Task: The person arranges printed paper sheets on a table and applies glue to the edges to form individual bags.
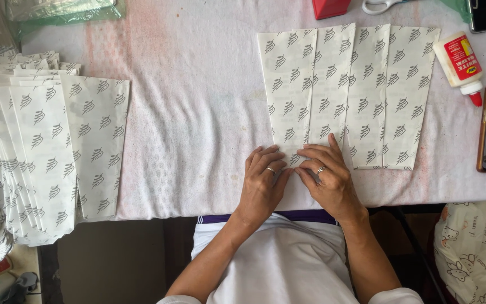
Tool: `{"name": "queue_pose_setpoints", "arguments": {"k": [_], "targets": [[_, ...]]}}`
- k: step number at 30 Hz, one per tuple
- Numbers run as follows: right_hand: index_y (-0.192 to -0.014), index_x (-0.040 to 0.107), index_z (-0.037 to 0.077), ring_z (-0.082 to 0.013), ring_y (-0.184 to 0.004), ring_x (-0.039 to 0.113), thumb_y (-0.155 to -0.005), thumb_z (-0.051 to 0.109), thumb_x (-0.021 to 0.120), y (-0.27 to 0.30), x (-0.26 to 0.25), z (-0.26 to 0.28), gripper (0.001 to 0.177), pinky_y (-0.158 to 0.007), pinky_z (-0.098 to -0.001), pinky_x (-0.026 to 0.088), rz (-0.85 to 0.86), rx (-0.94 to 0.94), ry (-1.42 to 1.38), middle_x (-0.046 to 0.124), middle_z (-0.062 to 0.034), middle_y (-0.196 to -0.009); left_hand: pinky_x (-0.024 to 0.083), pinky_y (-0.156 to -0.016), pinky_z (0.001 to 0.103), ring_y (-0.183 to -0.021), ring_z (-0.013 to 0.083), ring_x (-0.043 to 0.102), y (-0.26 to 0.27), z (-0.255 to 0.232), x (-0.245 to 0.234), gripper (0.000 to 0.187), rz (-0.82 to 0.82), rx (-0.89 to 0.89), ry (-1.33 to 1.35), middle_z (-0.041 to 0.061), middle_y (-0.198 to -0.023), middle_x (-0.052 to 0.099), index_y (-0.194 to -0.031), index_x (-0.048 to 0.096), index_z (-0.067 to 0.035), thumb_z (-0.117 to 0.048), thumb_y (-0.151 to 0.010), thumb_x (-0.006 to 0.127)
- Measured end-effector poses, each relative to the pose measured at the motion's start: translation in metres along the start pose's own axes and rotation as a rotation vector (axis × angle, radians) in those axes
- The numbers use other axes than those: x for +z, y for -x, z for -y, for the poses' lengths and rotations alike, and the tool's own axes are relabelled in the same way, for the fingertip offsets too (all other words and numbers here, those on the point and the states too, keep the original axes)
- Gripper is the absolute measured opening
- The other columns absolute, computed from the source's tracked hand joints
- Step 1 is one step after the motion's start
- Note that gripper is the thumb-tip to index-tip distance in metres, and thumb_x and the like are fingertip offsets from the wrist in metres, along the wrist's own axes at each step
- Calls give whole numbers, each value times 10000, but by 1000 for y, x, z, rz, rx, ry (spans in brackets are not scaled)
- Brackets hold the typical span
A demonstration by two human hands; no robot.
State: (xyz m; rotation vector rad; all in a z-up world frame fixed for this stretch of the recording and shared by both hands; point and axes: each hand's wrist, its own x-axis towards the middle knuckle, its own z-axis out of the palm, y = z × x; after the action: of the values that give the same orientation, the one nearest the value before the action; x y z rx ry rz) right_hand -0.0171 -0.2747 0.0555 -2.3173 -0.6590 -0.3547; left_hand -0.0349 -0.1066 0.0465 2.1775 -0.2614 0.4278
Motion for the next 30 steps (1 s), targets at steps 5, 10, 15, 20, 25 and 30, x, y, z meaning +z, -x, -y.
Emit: {"name": "queue_pose_setpoints", "arguments": {"k": [5, 10, 15, 20, 25, 30], "targets": [[-887, 721, 22, -263, -1147, 694, -868, 29, 782, 2, 0, -2, 64, -1254, -498, 262, -3, 83, -111, 757, -92, -1072, 474, -1060, 526, -1088, 370, 708, -3, 2, -4, 115, 16, -193, 184, 143, -925, 753, -882, 756, 38, 99, -784, 764], [-975, 756, 23, -291, -1182, 682, -862, -70, 727, 6, 0, 6, 149, -1249, -504, 270, -28, 136, -159, 757, -112, -1104, 464, -1096, 481, -1152, 338, 694, -5, 6, -7, 243, 110, -260, 197, 120, -984, 756, -963, 783, 5, 139, -764, 741], [-1309, 683, 22, -380, -1382, 524, -980, 15, 648, 22, -15, 0, 332, -1243, -542, 238, -96, 141, 54, 644, -187, -1393, 267, -1187, 623, -1418, 440, 440, -12, 3, -12, 375, 292, 19, -39, 202, -1382, 642, -1208, 723, 10, 89, -844, 674], [-1311, 690, 16, -350, -1390, 532, -998, 60, 662, 40, -18, -18, 318, -1255, -501, 236, -66, 134, 188, 660, -181, -1386, 241, -1202, 629, -1435, 415, 431, -10, 1, -1, 365, 315, 42, -50, 187, -1407, 627, -1220, 721, -9, 56, -868, 649], [-1287, 709, 14, -343, -1381, 545, -989, 74, 678, 40, -21, -18, 305, -1263, -490, 242, -69, 130, 201, 671, -185, -1369, 236, -1205, 630, -1435, 412, 435, -8, 2, 2, 365, 290, 42, -56, 185, -1412, 622, -1214, 723, -10, 53, -866, 637], [-1311, 686, -14, -395, -1388, 520, -993, 38, 654, 27, -18, -6, 324, -1247, -513, 259, -98, 109, 164, 625, -225, -1419, 254, -1210, 599, -1450, 427, 403, -8, 4, -13, 341, 110, 84, 7, 214, -1455, 577, -1210, 728, -27, 5, -875, 677]]}}
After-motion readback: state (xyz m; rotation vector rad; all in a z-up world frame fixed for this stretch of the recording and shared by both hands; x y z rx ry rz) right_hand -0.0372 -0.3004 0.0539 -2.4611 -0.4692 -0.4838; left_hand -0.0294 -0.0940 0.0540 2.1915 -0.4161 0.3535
